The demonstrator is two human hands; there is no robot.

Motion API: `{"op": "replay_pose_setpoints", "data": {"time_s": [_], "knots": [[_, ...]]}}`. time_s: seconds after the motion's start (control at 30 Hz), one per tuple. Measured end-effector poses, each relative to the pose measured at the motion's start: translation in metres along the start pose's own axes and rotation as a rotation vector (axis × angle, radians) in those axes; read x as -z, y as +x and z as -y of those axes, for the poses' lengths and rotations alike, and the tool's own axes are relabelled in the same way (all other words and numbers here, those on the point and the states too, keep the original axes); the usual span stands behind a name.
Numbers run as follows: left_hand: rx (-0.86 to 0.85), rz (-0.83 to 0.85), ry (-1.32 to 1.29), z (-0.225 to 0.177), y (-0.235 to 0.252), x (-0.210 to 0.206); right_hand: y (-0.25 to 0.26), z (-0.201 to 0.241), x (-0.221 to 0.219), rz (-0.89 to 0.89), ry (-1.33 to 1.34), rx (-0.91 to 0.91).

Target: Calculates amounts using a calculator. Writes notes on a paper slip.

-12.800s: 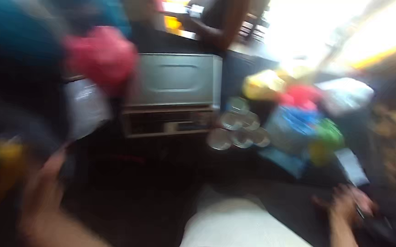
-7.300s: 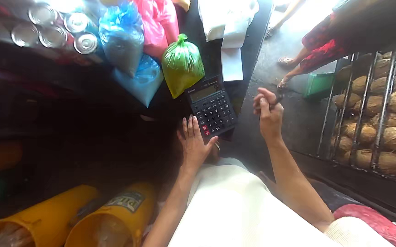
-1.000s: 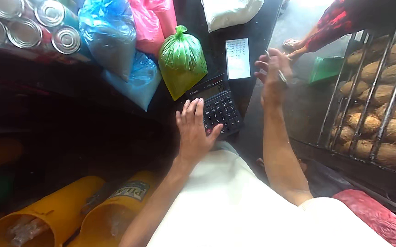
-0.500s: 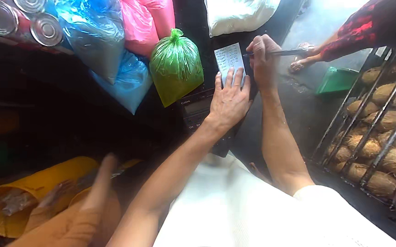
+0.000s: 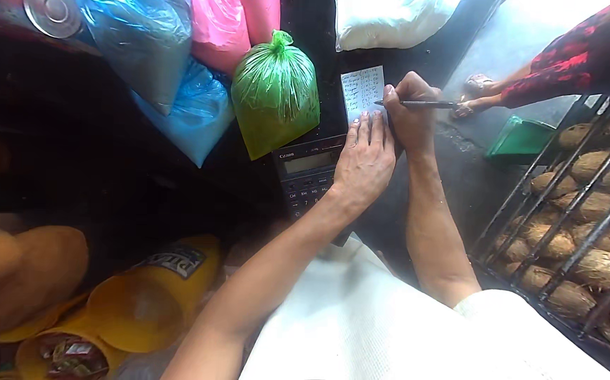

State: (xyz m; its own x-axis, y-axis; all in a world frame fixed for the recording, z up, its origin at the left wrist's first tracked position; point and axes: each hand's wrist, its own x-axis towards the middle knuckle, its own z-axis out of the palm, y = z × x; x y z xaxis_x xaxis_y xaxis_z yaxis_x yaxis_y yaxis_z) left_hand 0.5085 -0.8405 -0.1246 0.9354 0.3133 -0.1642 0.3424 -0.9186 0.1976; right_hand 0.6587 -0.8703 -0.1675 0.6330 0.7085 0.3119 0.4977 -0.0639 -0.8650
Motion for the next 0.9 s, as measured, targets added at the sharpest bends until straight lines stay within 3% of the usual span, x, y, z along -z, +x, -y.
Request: {"op": "replay_pose_setpoints", "data": {"time_s": [0.3,0.43,0.9], "knots": [[0.0,0.001,0.005,-0.001,0.001,0.0002,0.0013,-0.0004,0.0009,0.014,-0.043,-0.009],[0.001,-0.006,0.002,-0.0013,0.0009,-0.0002,-0.0009,0.0003,-0.0005,-0.07,0.016,-0.01],[0.003,-0.011,0.001,-0.0013,0.0005,-0.0007,0.0016,0.0021,0.0002,-0.025,-0.078,-0.019]]}}
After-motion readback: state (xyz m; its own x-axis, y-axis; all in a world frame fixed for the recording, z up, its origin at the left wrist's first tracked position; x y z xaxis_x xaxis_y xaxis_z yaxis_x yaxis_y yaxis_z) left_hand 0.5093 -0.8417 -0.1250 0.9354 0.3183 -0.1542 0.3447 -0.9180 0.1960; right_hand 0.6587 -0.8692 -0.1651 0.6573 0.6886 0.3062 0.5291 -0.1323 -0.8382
